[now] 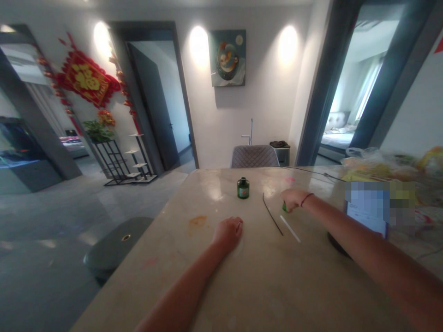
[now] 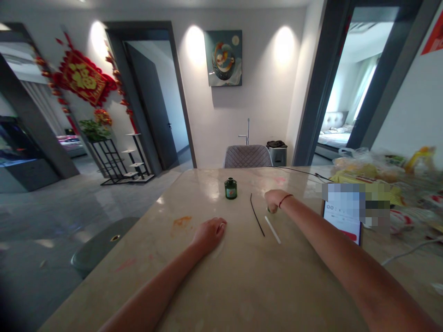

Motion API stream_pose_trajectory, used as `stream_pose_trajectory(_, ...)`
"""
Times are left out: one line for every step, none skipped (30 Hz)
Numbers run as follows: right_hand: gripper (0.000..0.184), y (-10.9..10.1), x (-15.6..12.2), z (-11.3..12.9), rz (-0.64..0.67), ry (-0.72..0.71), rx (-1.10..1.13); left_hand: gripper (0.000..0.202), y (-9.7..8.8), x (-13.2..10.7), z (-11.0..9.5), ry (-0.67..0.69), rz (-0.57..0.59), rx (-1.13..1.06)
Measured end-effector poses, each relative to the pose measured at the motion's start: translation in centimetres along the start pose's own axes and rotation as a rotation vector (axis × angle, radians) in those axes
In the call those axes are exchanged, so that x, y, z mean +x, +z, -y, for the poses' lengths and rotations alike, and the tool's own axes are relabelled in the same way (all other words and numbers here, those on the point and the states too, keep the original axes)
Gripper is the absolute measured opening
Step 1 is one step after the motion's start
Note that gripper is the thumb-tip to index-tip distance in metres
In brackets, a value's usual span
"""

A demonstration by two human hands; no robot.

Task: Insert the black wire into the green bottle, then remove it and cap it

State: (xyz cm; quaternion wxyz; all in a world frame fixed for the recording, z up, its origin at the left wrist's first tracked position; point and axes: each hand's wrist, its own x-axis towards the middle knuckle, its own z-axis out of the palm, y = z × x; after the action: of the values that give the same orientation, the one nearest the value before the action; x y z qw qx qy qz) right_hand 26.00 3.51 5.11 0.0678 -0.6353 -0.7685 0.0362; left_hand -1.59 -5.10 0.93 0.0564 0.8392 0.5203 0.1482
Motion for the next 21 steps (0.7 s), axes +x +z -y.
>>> stream_pose_trajectory(0.026,-0.6,0.1,0.2,-0.01,-0.054,-0.028,0.029,0.0,0.0,0.0,0.003,-0.002,-0.001)
stream_pose_trajectory(0.028,-1.3,0.2,0.4,-0.026,-0.106,-0.048,0.029,0.0,0.0,0.1,0.002,-0.001,-0.002)
stream_pose_trajectory(0.03,-1.9,0.4,0.8,-0.067,-0.155,-0.048,0.029,0.1,0.0,0.1,-0.001,0.001,-0.005)
stream_pose_trajectory(0.033,-2.5,0.7,1.2,-0.114,-0.19,-0.029,0.03,0.1,0.0,0.1,-0.004,0.003,-0.008)
stream_pose_trajectory(0.035,-3.0,1.0,1.7,-0.169,-0.21,0.013,0.03,0.1,0.1,0.1,-0.006,0.004,-0.01)
stream_pose_trajectory(0.038,-3.3,1.5,2.2,-0.227,-0.208,0.081,0.03,0.1,0.1,0.1,-0.007,0.005,-0.012)
stream_pose_trajectory(0.039,-3.4,2.0,2.7,-0.281,-0.195,0.159,0.03,0.2,0.1,0.1,-0.006,0.003,-0.013)
stream_pose_trajectory(0.039,-3.4,2.6,3.2,-0.329,-0.185,0.238,0.031,0.2,0.1,0.2,-0.002,-0.001,-0.013)
stream_pose_trajectory(0.038,-3.3,3.2,3.6,-0.365,-0.179,0.307,0.031,0.2,0.1,0.2,0.001,-0.003,-0.013)
stream_pose_trajectory(0.035,-3.1,3.9,4.0,-0.384,-0.177,0.359,0.031,0.2,0.0,0.2,0.002,-0.003,-0.013)
stream_pose_trajectory(0.033,-2.8,4.6,4.5,-0.392,-0.181,0.399,0.031,0.2,0.0,0.2,0.001,-0.002,-0.012)
stream_pose_trajectory(0.031,-2.4,5.3,4.9,-0.396,-0.184,0.434,0.031,0.2,0.0,0.1,-0.001,0.001,-0.011)
stream_pose_trajectory(0.031,-2.0,6.0,5.3,-0.406,-0.179,0.469,0.031,0.2,0.0,0.1,-0.003,0.006,-0.011)
stream_pose_trajectory(0.033,-1.6,6.7,5.7,-0.429,-0.161,0.509,0.031,0.2,0.0,0.1,-0.007,0.011,-0.012)
stream_pose_trajectory(0.035,-1.2,7.4,6.2,-0.463,-0.133,0.554,0.031,0.1,-0.1,0.0,-0.01,0.013,-0.012)
stream_pose_trajectory(0.037,-0.7,8.0,6.7,-0.503,-0.1,0.595,0.031,0.0,-0.1,0.0,-0.011,0.014,-0.011)
stream_pose_trajectory(0.039,-0.3,8.5,7.2,-0.539,-0.068,0.631,0.031,-0.1,-0.1,-0.1,-0.011,0.016,-0.009)
stream_pose_trajectory(0.04,0.1,9.0,7.7,-0.562,-0.041,0.656,0.031,-0.1,-0.1,-0.2,-0.012,0.018,-0.006)
stream_pose_trajectory(0.041,0.5,9.3,8.3,-0.572,-0.022,0.669,0.031,-0.2,-0.1,-0.2,-0.014,0.021,-0.002)
stream_pose_trajectory(0.041,1.0,9.6,8.8,-0.566,-0.011,0.673,0.031,-0.3,-0.2,-0.3,-0.018,0.026,0.001)
stream_pose_trajectory(0.04,1.4,9.8,9.2,-0.551,-0.006,0.672,0.03,-0.4,-0.2,-0.3,-0.024,0.032,0.003)
